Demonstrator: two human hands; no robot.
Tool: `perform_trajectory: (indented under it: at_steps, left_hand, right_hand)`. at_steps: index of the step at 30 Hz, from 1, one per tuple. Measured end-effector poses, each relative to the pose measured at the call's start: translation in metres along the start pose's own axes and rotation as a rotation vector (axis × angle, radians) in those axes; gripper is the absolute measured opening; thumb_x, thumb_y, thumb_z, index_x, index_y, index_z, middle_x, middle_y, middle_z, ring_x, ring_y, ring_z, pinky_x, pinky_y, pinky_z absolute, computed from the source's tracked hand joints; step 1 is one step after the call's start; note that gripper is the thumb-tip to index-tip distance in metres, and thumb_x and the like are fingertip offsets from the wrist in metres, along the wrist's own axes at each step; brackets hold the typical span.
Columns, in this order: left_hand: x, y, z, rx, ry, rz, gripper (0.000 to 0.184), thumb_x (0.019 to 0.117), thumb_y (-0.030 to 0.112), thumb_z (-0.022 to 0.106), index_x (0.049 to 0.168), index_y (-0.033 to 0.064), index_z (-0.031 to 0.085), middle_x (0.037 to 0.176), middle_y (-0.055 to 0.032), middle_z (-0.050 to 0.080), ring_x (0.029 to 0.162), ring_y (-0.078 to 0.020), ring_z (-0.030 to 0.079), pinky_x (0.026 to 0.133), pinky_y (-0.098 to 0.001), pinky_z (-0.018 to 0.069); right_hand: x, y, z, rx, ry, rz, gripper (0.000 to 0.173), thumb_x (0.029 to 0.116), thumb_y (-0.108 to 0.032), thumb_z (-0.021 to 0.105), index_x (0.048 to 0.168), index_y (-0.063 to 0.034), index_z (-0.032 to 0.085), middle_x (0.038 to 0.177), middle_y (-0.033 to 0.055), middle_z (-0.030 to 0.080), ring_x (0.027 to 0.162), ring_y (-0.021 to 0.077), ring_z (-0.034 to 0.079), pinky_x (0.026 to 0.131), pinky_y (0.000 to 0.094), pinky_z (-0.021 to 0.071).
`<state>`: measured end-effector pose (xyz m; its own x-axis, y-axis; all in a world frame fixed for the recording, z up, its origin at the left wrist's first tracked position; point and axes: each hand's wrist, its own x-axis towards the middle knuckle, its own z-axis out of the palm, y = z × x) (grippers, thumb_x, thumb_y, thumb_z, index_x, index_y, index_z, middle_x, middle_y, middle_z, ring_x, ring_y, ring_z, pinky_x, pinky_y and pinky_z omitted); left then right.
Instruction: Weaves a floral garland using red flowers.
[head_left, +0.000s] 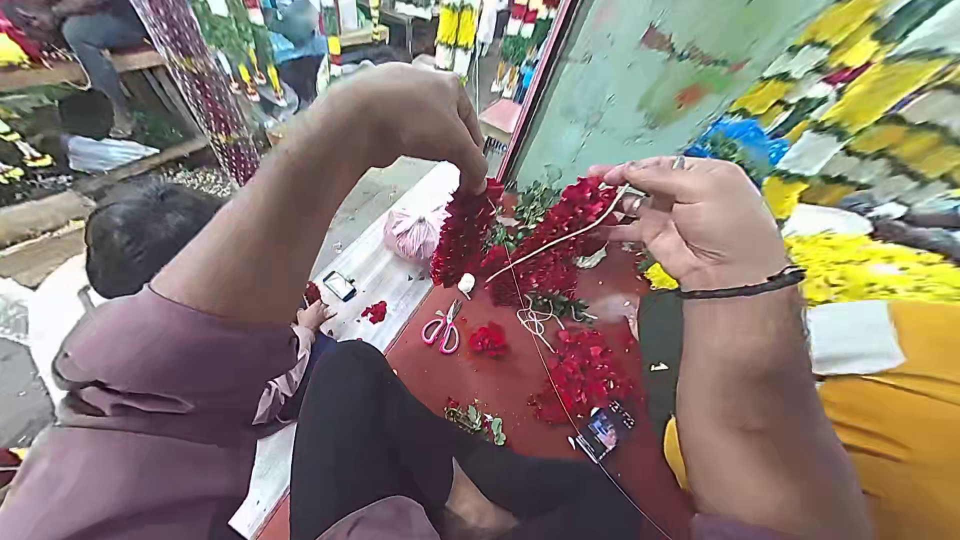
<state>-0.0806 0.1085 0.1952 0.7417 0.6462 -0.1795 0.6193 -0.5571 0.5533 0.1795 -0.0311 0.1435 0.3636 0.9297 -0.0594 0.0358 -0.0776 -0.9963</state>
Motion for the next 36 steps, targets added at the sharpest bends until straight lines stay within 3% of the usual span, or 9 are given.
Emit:
perform_trajectory:
  at_steps: [4, 8, 11, 14, 19, 22, 26, 29, 36]
  left_hand:
    - [-0.016, 0.047, -0.039, 0.046, 0.082, 0.029, 0.018, 0.0844, 0.033, 0.08, 0.091, 0.0168, 0.078, 0.089, 0.0005, 0.072, 0.086, -0.0115, 0.064, 0.08, -0.043, 0.0519]
    - [-0.024, 0.069, -0.062, -0.07, 0.127, 0.147, 0.016, 0.0857, 0.023, 0.076, 0.073, 0.0147, 0.071, 0.072, 0.0053, 0.065, 0.065, -0.003, 0.054, 0.062, -0.0248, 0.0441]
    - [-0.03, 0.077, -0.077, -0.17, 0.135, 0.23, 0.018, 0.0873, 0.017, 0.073, 0.07, 0.0146, 0.071, 0.071, 0.0067, 0.068, 0.064, 0.0008, 0.059, 0.061, -0.0178, 0.047]
    - [-0.034, 0.087, -0.084, -0.176, 0.16, 0.242, 0.018, 0.0863, 0.014, 0.072, 0.068, 0.0146, 0.069, 0.068, 0.0068, 0.065, 0.062, 0.0005, 0.056, 0.059, -0.0169, 0.0441]
    - [-0.036, 0.094, -0.086, -0.158, 0.143, 0.244, 0.018, 0.0869, 0.014, 0.071, 0.068, 0.0145, 0.071, 0.069, 0.0067, 0.066, 0.061, 0.0008, 0.056, 0.058, -0.0173, 0.0446]
    - [-0.037, 0.102, -0.085, -0.084, 0.147, 0.161, 0.013, 0.0892, 0.02, 0.073, 0.078, 0.0143, 0.076, 0.077, 0.0054, 0.069, 0.068, -0.0011, 0.059, 0.064, -0.0209, 0.0476]
    - [-0.03, 0.102, -0.079, -0.081, 0.149, 0.152, 0.014, 0.0884, 0.022, 0.074, 0.077, 0.0153, 0.076, 0.073, 0.006, 0.067, 0.06, -0.0002, 0.051, 0.056, -0.021, 0.0402]
    - [-0.025, 0.102, -0.077, -0.145, 0.113, 0.179, 0.013, 0.0888, 0.016, 0.072, 0.076, 0.0131, 0.075, 0.077, 0.0048, 0.071, 0.068, -0.0008, 0.061, 0.064, -0.0196, 0.0482]
    - [-0.02, 0.108, -0.069, -0.303, 0.051, 0.299, 0.027, 0.0871, -0.002, 0.064, 0.064, 0.0119, 0.067, 0.065, 0.0036, 0.068, 0.058, -0.0002, 0.061, 0.057, -0.0142, 0.0484]
  right_hand:
    - [-0.026, -0.064, 0.012, 0.035, -0.058, -0.13, 0.017, 0.1032, -0.017, 0.055, 0.101, -0.009, 0.071, 0.108, 0.0054, 0.076, 0.093, 0.0206, 0.074, 0.075, 0.043, 0.0631]
    - [-0.041, -0.112, 0.017, 0.014, -0.078, -0.235, 0.02, 0.1045, -0.015, 0.054, 0.101, -0.008, 0.071, 0.107, 0.0054, 0.076, 0.093, 0.0215, 0.074, 0.076, 0.0449, 0.0642]
    - [-0.049, -0.131, 0.019, -0.03, -0.063, -0.27, 0.018, 0.104, -0.014, 0.055, 0.098, -0.0097, 0.071, 0.099, 0.0025, 0.075, 0.089, 0.018, 0.074, 0.074, 0.0421, 0.065]
    - [-0.053, -0.14, 0.018, -0.039, -0.087, -0.265, 0.02, 0.1043, -0.015, 0.055, 0.1, -0.0073, 0.073, 0.096, 0.0049, 0.075, 0.088, 0.0208, 0.074, 0.077, 0.0469, 0.0647]
    - [-0.056, -0.144, 0.018, -0.05, -0.078, -0.262, 0.016, 0.1027, -0.016, 0.059, 0.1, -0.0074, 0.072, 0.1, 0.0051, 0.076, 0.086, 0.0202, 0.074, 0.075, 0.045, 0.0649]
    - [-0.056, -0.144, 0.017, -0.075, -0.074, -0.255, 0.013, 0.1015, -0.015, 0.061, 0.1, -0.0079, 0.072, 0.102, 0.004, 0.076, 0.085, 0.0189, 0.074, 0.073, 0.0427, 0.0647]
    - [-0.056, -0.141, 0.014, -0.096, -0.073, -0.254, 0.013, 0.1014, -0.014, 0.061, 0.1, -0.0072, 0.072, 0.101, 0.004, 0.077, 0.086, 0.0185, 0.075, 0.073, 0.0412, 0.0647]
    - [-0.056, -0.141, 0.011, -0.124, -0.081, -0.259, 0.016, 0.1026, -0.014, 0.058, 0.099, -0.0083, 0.072, 0.102, 0.0038, 0.077, 0.087, 0.0175, 0.074, 0.073, 0.0378, 0.064]
    - [-0.06, -0.145, 0.009, -0.217, -0.103, -0.306, 0.013, 0.0996, -0.014, 0.062, 0.093, -0.0112, 0.073, 0.095, 0.0014, 0.077, 0.081, 0.0129, 0.074, 0.069, 0.0321, 0.0635]
